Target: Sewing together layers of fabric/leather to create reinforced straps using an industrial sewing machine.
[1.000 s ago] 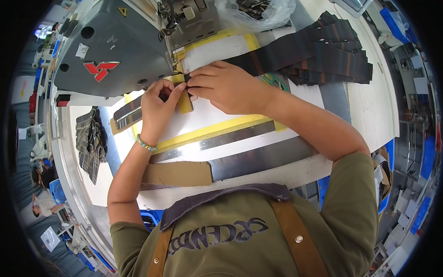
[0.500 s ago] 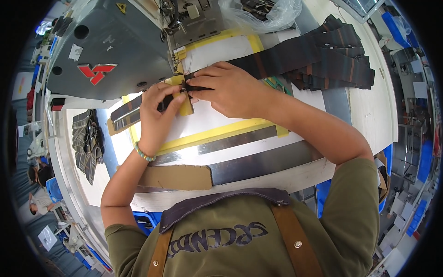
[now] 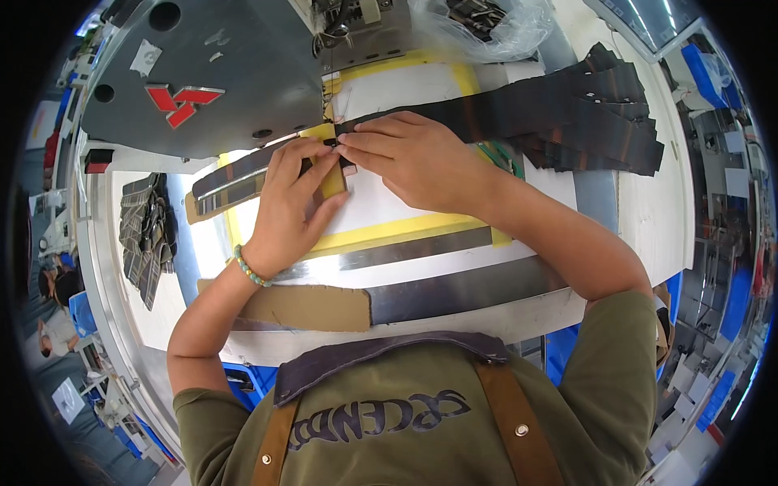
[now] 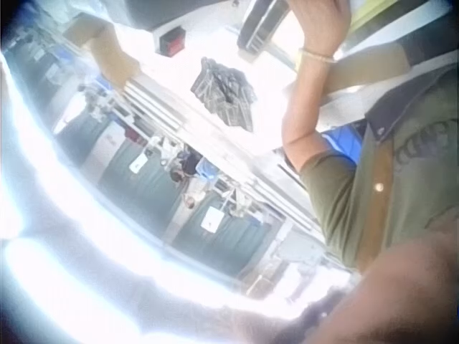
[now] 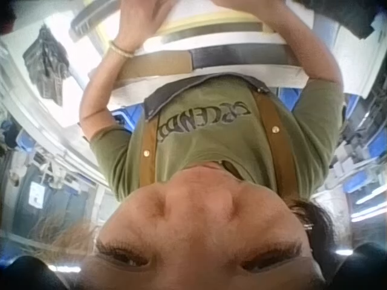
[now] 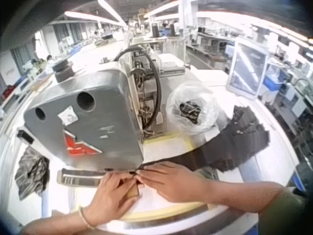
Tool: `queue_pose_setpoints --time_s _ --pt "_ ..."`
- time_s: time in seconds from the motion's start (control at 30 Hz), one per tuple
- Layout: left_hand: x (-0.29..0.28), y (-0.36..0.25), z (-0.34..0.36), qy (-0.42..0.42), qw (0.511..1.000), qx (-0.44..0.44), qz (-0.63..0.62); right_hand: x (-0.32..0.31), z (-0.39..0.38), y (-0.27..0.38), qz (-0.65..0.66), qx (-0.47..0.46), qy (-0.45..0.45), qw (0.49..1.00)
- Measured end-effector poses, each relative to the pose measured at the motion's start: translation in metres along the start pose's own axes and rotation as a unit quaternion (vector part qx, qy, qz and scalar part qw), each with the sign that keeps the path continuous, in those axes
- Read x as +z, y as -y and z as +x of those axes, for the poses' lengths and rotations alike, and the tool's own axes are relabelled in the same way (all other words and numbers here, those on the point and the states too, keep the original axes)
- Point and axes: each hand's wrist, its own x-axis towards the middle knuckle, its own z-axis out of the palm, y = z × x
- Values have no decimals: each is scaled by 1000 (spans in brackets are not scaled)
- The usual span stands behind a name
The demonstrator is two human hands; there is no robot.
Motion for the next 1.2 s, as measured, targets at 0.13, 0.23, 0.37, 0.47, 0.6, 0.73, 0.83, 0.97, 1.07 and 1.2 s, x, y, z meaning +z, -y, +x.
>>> queue_pose_setpoints --time_s 0.13,0.23,0.37,0.47,0.6,0.73,0.83,0.97,1.07,1.2 --pt "-4 7 -2 -22 996 -36 -73 -2 4 -1 -9 -17 8 1000" --pt "-5 10 3 -37 982 -121 -142 -3 4 -1 -3 -14 13 1000" --pt "-8 12 14 43 997 -37 50 -4 6 -2 -7 -19 20 1000" --pt "-12 15 12 54 995 -38 77 -5 6 -2 -9 -15 23 1000" --pt "-22 23 -2 43 989 -66 121 -6 6 2 -19 -17 28 999" --pt "-22 32 -16 -16 991 -32 130 -5 6 -1 -7 -20 31 999" --pt "-23 24 -12 0 991 -11 135 -6 6 1 -15 -22 30 999" --pt "-22 21 -9 48 991 -6 125 -4 6 -1 -7 -21 24 999" --pt "-21 24 -12 44 989 16 143 -4 6 -2 -6 -23 22 999" --pt "-21 21 -11 39 987 39 150 -3 5 -2 -1 -17 14 1000"
